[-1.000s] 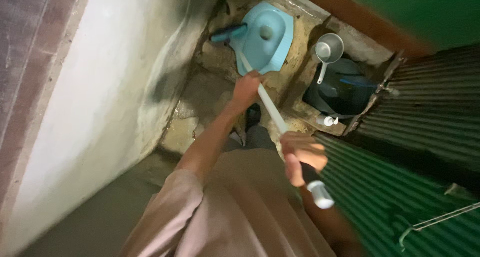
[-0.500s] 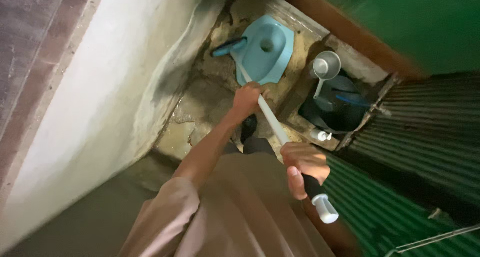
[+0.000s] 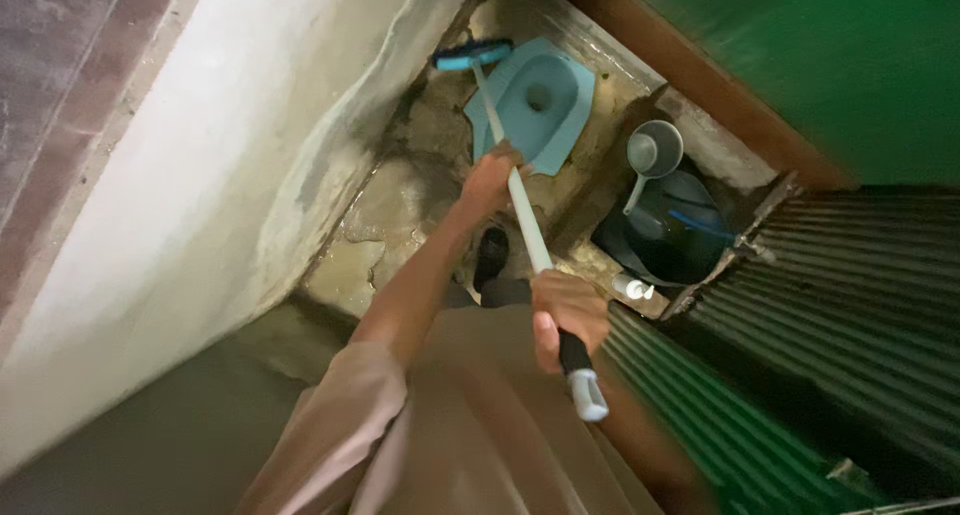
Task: The person scrubs the floor and the edges of a squat toilet using a long-handled brush.
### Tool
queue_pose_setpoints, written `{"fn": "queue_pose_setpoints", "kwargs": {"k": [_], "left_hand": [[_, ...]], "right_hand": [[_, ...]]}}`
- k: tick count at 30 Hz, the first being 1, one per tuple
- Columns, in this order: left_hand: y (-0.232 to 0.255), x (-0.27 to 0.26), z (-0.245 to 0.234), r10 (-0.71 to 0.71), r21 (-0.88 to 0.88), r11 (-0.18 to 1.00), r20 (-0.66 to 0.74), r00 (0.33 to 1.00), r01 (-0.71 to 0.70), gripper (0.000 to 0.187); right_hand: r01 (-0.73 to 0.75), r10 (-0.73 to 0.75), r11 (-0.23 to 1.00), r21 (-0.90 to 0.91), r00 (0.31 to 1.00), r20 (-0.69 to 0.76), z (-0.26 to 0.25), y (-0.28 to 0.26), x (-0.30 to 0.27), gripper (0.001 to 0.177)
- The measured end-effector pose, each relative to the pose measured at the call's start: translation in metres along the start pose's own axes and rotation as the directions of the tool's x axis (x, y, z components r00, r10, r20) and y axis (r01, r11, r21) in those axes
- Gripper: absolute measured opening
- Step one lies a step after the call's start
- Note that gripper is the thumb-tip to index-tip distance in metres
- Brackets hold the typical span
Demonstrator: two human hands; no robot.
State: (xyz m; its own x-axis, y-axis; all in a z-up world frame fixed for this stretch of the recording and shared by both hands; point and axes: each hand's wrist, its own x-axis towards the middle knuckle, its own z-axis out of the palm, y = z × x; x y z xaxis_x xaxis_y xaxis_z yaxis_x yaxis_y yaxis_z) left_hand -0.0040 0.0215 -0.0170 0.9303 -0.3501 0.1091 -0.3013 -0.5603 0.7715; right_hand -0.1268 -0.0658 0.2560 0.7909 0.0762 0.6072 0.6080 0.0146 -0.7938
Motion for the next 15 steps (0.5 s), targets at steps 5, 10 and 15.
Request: {"fn": "queue_pose_setpoints", "kwargs": {"k": [5, 10, 15], "left_hand": [[0.032, -0.013, -0.026, -0.062, 0.021, 0.998, -0.007, 0.998, 0.062, 0.027], [0.018, -0.014, -0.009, 0.092, -0.006, 0.996, -0.163, 0.982, -0.094, 0.022], [-0.003, 0.017, 0.006, -0.117, -0.049, 0.992, 0.036, 0.992, 0.119, 0.025]], "right_hand": [[0.033, -0.041, 0.991, 0.127, 0.997, 0.058, -0.023, -0.013, 0.031, 0.040], [0.049, -0.055, 0.988, 0.144, 0.998, 0.039, -0.027, -0.011, 0.033, 0.041], [0.098, -0.100, 0.987, 0.125, 0.995, 0.009, -0.016, 0.014, 0.034, 0.042]]}}
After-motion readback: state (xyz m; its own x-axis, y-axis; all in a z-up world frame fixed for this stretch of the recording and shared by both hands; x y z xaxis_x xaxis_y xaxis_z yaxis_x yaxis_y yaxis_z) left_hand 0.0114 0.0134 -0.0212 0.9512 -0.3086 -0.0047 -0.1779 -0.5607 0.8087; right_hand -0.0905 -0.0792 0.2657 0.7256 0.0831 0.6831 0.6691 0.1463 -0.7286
